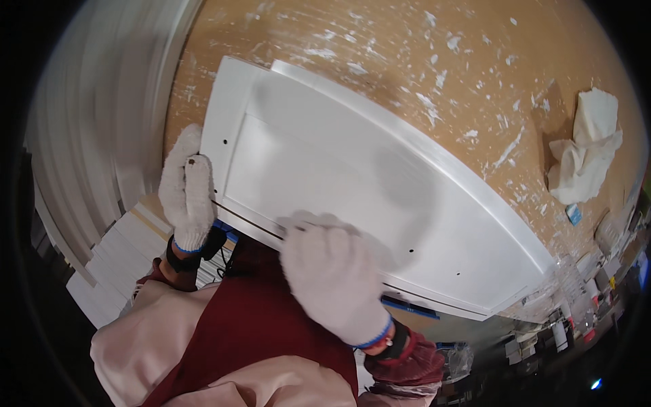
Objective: Applying blue sealant to the joints of white cabinet doors and wiping away excess with a cloth.
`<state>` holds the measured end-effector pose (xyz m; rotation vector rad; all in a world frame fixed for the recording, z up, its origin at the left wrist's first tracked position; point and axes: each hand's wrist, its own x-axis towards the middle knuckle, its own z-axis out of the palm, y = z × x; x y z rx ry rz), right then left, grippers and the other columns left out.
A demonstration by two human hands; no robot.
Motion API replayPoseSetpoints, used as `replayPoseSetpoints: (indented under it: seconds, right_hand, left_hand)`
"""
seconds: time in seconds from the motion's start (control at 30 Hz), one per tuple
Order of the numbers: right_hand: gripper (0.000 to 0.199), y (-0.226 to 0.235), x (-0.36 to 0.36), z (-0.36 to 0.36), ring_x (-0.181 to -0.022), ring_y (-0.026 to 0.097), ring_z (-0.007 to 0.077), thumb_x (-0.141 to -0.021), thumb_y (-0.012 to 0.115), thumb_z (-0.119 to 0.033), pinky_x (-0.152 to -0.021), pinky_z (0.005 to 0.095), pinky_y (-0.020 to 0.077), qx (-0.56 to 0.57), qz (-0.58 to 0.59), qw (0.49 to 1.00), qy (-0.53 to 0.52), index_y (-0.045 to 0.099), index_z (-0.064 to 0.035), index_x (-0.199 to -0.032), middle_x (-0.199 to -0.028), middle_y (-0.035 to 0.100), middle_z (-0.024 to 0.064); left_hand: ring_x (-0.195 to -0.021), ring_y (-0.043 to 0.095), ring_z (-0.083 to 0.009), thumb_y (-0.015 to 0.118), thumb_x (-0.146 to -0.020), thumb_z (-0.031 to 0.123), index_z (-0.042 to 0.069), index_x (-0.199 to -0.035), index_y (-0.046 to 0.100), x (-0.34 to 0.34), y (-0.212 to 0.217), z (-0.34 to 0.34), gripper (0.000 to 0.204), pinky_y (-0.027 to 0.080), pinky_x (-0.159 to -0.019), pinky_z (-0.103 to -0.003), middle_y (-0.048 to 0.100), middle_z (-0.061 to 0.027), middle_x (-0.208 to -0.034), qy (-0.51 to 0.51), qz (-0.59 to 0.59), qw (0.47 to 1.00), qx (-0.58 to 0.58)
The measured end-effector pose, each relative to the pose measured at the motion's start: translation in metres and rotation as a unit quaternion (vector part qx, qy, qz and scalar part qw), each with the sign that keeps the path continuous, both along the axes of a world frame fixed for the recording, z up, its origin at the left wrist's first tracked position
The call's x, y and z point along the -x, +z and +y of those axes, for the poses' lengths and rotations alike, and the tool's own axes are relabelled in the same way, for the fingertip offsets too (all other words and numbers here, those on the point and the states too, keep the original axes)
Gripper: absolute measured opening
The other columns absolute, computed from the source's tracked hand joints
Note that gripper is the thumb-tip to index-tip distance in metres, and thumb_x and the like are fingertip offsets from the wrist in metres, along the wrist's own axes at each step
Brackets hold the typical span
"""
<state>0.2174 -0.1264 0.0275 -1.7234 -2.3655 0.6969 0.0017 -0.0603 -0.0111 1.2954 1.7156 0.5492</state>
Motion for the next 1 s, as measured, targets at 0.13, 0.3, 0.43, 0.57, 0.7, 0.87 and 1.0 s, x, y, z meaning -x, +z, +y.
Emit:
replayPoseSetpoints:
  seconds: [0.13,0.3,0.43,0.57,0.7,0.87,1.0]
  right_hand:
    - [0.019,-0.004,0.038,0.028,-0.082,0.053,0.0215,-0.074,0.062,-0.014,-0.063,0.0344,0.0447,0.0,0.016,1.0,-0.014,0.062,-0.0056,-0.091,-0.081,0.052,0.0058]
    - [0.029,-0.008,0.014,0.039,-0.085,0.055,0.0275,-0.074,0.062,-0.013,-0.065,0.0375,0.0456,-0.029,-0.033,0.996,-0.078,0.06,-0.0052,-0.102,-0.09,0.055,0.0085]
    - [0.026,0.0,0.005,0.042,-0.087,0.06,0.029,-0.079,0.059,-0.017,-0.072,0.0439,0.0498,-0.094,-0.03,0.991,-0.095,0.06,-0.0059,-0.102,-0.098,0.062,0.0107]
    - [0.013,0.002,0.028,0.057,-0.078,0.064,0.0314,-0.082,0.058,-0.014,-0.069,0.0436,0.0517,0.094,-0.088,0.981,-0.144,0.06,-0.0072,-0.093,-0.087,0.063,0.0106]
    - [0.02,-0.001,0.022,0.065,-0.07,0.062,0.0274,-0.08,0.061,-0.02,-0.059,0.0378,0.0507,-0.048,-0.177,0.973,-0.138,0.057,-0.0106,-0.098,-0.083,0.058,0.0081]
    - [0.009,-0.001,0.04,0.057,-0.061,0.057,0.0249,-0.085,0.052,-0.015,-0.053,0.0391,0.0484,-0.153,-0.299,0.939,-0.07,0.056,-0.0112,-0.091,-0.074,0.053,0.0063]
    - [0.012,0.008,0.012,0.034,-0.067,0.063,0.0349,-0.088,0.054,-0.017,-0.059,0.0447,0.0502,-0.047,-0.144,0.957,-0.249,0.059,-0.0074,-0.091,-0.079,0.061,0.0169]
  left_hand:
    - [-0.094,0.055,-0.0085,0.05,-0.097,0.008,-0.006,-0.132,0.05,-0.002,-0.003,0.002,0.038,0.043,-0.086,-0.022,0.058,-0.0116,-0.125,-0.073,-0.024,0.991,-0.108]
    - [-0.085,0.057,-0.0113,0.056,-0.095,0.006,-0.004,-0.124,0.057,-0.006,-0.007,0.003,0.031,0.046,-0.079,-0.025,0.063,-0.0081,-0.103,-0.042,-0.036,0.983,-0.173]
    - [-0.082,0.057,-0.0135,0.057,-0.093,0.004,-0.004,-0.124,0.058,-0.009,-0.002,0.012,0.032,0.047,-0.077,-0.027,0.064,-0.0095,-0.097,-0.081,0.023,0.975,-0.207]
    - [-0.089,0.06,-0.0227,0.054,-0.091,0.006,0.001,-0.121,0.06,-0.013,0.013,0.022,0.031,0.047,-0.082,-0.031,0.064,-0.0138,-0.101,-0.123,0.081,0.978,-0.148]
    - [-0.103,0.062,-0.0236,0.055,-0.091,0.01,0.006,-0.122,0.061,-0.019,0.031,0.029,0.032,0.046,-0.089,-0.03,0.065,-0.0126,-0.111,-0.126,0.134,0.983,0.008]
    - [-0.095,0.059,-0.0326,0.055,-0.088,0.013,0.008,-0.112,0.057,-0.015,0.018,0.023,0.024,0.043,-0.081,-0.038,0.06,-0.016,-0.099,-0.115,0.105,0.982,-0.109]
    - [-0.106,0.061,-0.0254,0.06,-0.09,0.011,0.01,-0.123,0.061,-0.006,0.006,0.016,0.033,0.044,-0.092,-0.03,0.064,-0.011,-0.114,-0.126,0.094,0.979,-0.128]
